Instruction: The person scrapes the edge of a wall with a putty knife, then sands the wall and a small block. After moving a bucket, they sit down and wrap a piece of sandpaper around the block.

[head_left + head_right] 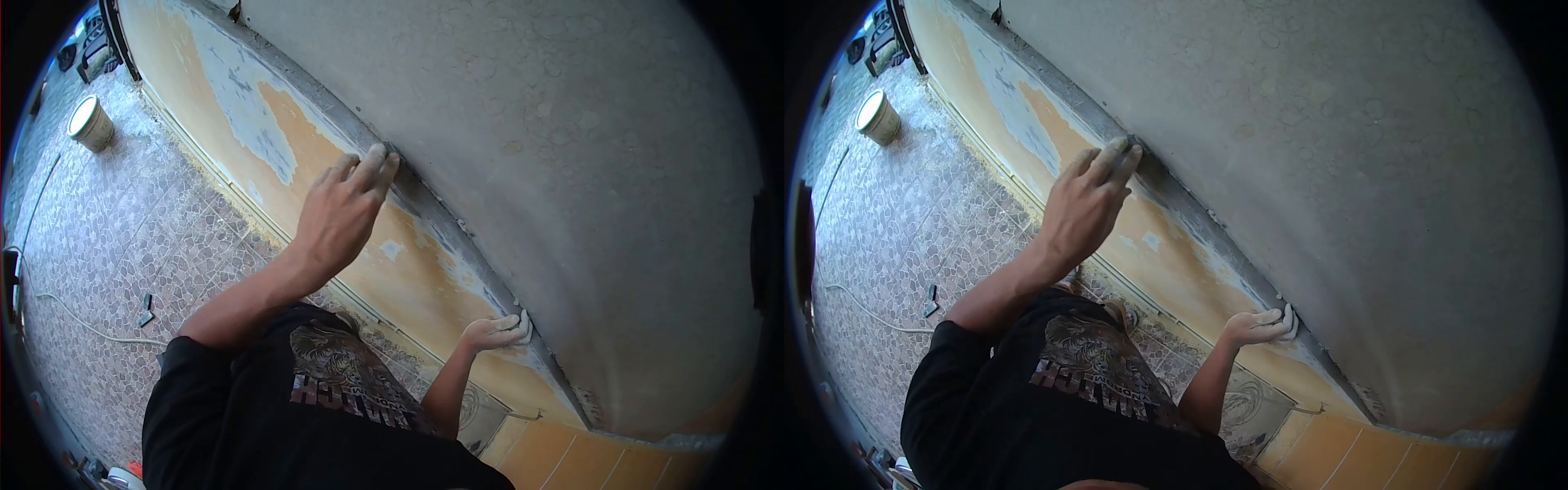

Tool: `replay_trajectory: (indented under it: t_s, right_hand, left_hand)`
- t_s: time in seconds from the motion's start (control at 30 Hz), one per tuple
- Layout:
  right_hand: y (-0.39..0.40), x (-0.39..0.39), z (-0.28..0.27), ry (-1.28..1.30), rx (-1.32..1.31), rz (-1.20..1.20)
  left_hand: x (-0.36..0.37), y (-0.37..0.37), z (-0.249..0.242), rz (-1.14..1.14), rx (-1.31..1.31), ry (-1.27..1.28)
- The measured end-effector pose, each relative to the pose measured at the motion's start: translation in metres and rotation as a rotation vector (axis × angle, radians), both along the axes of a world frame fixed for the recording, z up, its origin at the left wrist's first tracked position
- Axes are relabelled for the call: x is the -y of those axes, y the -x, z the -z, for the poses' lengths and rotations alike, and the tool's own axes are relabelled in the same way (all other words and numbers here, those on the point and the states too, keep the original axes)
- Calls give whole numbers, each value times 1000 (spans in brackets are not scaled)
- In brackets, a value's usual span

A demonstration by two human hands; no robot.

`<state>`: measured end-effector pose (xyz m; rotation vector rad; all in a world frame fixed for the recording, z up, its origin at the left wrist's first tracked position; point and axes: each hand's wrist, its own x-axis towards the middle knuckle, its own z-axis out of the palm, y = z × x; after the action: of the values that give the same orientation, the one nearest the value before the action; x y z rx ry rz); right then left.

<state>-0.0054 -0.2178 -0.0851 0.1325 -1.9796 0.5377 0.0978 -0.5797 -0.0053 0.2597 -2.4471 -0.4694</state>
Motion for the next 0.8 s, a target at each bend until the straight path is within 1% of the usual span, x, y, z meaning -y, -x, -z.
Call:
replay_trajectory:
  t_s: [0.03, 0.1, 0.13, 0.17, 0.23, 0.27, 0.3, 0.37, 0.4, 0.47, 0.5, 0.57, 0.6, 0.67, 0.7, 0.77, 0.8]
  right_hand:
    - [3, -1, 2, 14, -16, 7]
    - [9, 0, 6, 30, -39, 10]
    - [11, -1, 8, 10, -71, 13]
    - [12, -3, 9, -13, -101, 16]
    - [14, -6, 10, -58, -114, 40]
    - [14, -8, 9, -99, -125, 70]
    - [15, -10, 8, -100, -125, 71]
    - [12, -6, 11, -87, -130, 25]
    - [11, -1, 13, -77, -126, 26]
    - [9, 6, 10, 24, -87, 1]
    - [7, 17, 4, 22, -87, -8]
    - [-7, 52, -9, -93, -220, -149]
    - [-14, 66, -13, -90, -217, -149]
    - [-26, 87, -24, -155, -187, -551]
    - [-26, 95, -29, -157, -182, -547]
    - [-22, 117, -39, -209, -83, -791]
    - [-20, 127, -45, -200, -84, -786]
  left_hand:
    - [-10, -2, -2, 33, 71, 80]
    - [-24, -8, -6, 191, 87, 50]
    - [-27, -14, -10, 236, 112, 94]
    - [-21, -14, -13, 233, 108, 93]
    - [2, -14, -21, 300, 194, 4]
    - [21, -14, -26, 146, 250, 108]
    - [46, -7, -21, 31, 224, 0]
    - [56, -9, -30, -91, 194, 84]
    - [47, -9, -29, -22, 200, 110]
    - [7, -13, -25, 118, 240, 129]
    - [-11, -17, -23, 211, 200, 130]
    - [-25, -20, -27, 279, 181, 70]
    - [-20, -19, -27, 279, 185, 72]
    - [1, -15, -22, 196, 120, -15]
    - [15, -12, -23, 61, 117, -66]
    - [41, -13, -32, -97, 125, -115]
    - [36, -13, -32, -93, 126, -106]
